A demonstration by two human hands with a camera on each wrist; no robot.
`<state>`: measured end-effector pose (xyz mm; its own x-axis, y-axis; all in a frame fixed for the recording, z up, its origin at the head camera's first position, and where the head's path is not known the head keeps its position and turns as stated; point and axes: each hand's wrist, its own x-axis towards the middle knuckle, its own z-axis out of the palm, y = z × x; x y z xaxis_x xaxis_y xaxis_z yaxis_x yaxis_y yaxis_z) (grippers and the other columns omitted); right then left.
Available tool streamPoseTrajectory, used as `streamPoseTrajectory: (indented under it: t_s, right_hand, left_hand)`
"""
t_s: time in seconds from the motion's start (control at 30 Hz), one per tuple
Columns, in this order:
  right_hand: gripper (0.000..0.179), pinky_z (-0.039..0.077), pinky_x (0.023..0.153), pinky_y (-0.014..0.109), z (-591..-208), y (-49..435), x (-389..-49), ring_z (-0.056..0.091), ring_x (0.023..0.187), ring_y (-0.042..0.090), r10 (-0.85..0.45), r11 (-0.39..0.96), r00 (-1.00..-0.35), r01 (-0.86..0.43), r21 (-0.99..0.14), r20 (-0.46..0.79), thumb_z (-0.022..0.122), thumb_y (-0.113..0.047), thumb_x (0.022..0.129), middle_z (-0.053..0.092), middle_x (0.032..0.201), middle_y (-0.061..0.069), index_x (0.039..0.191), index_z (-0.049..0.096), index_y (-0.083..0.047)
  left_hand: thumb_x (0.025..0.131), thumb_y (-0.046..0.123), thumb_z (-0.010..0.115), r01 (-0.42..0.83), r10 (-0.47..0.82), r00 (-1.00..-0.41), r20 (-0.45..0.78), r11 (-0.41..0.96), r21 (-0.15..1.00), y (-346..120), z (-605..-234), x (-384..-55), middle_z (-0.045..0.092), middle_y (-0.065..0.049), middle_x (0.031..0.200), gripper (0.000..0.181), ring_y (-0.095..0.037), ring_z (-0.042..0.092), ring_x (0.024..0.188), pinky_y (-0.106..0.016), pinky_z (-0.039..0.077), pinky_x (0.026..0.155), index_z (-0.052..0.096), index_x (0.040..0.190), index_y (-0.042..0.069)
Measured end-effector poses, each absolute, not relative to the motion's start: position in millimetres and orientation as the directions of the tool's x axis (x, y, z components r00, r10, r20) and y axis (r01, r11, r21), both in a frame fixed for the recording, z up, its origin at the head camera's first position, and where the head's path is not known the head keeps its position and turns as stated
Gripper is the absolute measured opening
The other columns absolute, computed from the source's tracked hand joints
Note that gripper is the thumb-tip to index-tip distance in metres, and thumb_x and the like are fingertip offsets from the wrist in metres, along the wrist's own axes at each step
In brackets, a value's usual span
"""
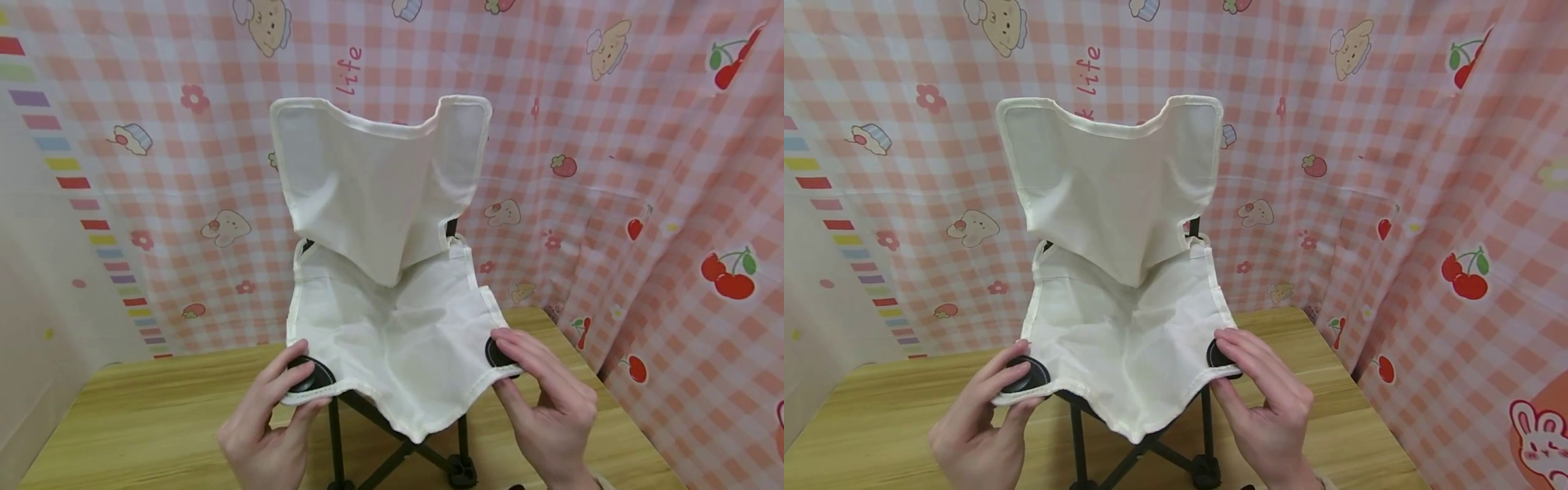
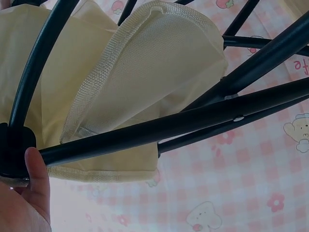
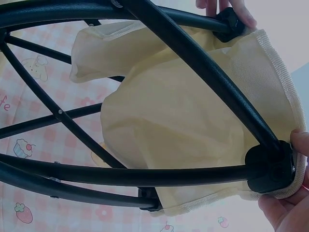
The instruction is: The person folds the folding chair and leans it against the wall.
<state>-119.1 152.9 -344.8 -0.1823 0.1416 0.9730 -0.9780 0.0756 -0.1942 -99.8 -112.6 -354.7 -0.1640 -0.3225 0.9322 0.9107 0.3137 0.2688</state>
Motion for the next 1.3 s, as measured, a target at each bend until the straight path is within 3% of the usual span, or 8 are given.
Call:
streamPoseTrajectory:
  t_s: [0.43, 0.73, 1.3]
  right_hand:
    - [0.027, 0.058, 0.106, 0.024, -343.0, 149.2, -118.1, 0.074, 0.121, 0.023, 0.145, 0.056, -0.185, -0.979, -0.195, 0.972, 0.079, 0.008, 0.088, 0.079, 0.120, 0.020, 0.104, 0.068, 0.027]
    - [0.028, 0.058, 0.106, 0.023, -337.0, 143.3, -116.6, 0.075, 0.119, 0.021, 0.149, 0.071, -0.185, -0.978, -0.197, 0.971, 0.080, 0.003, 0.089, 0.079, 0.121, 0.012, 0.102, 0.070, 0.026]
    - [0.026, 0.058, 0.106, 0.024, -336.0, 138.9, -120.4, 0.074, 0.120, 0.022, 0.149, 0.083, -0.169, -0.980, -0.183, 0.974, 0.079, 0.005, 0.090, 0.079, 0.120, 0.015, 0.103, 0.070, 0.025]
  left_hand:
    - [0.087, 0.023, 0.084, 0.903, -0.324, -0.177, 0.929, 0.321, 0.284, -109.8, -354.8, -101.0, 0.079, -0.007, 0.124, 0.044, -0.009, 0.077, 0.112, -0.010, 0.058, 0.092, 0.071, 0.092, -0.019]
    - [0.087, 0.024, 0.084, 0.894, -0.326, -0.192, 0.926, 0.332, 0.302, -109.0, -353.8, -101.7, 0.079, -0.006, 0.124, 0.045, -0.008, 0.077, 0.113, -0.010, 0.058, 0.092, 0.072, 0.093, -0.019]
    - [0.087, 0.025, 0.084, 0.887, -0.326, -0.218, 0.920, 0.326, 0.326, -105.9, -350.4, -103.7, 0.079, -0.005, 0.124, 0.043, -0.009, 0.077, 0.114, -0.011, 0.058, 0.093, 0.073, 0.094, -0.017]
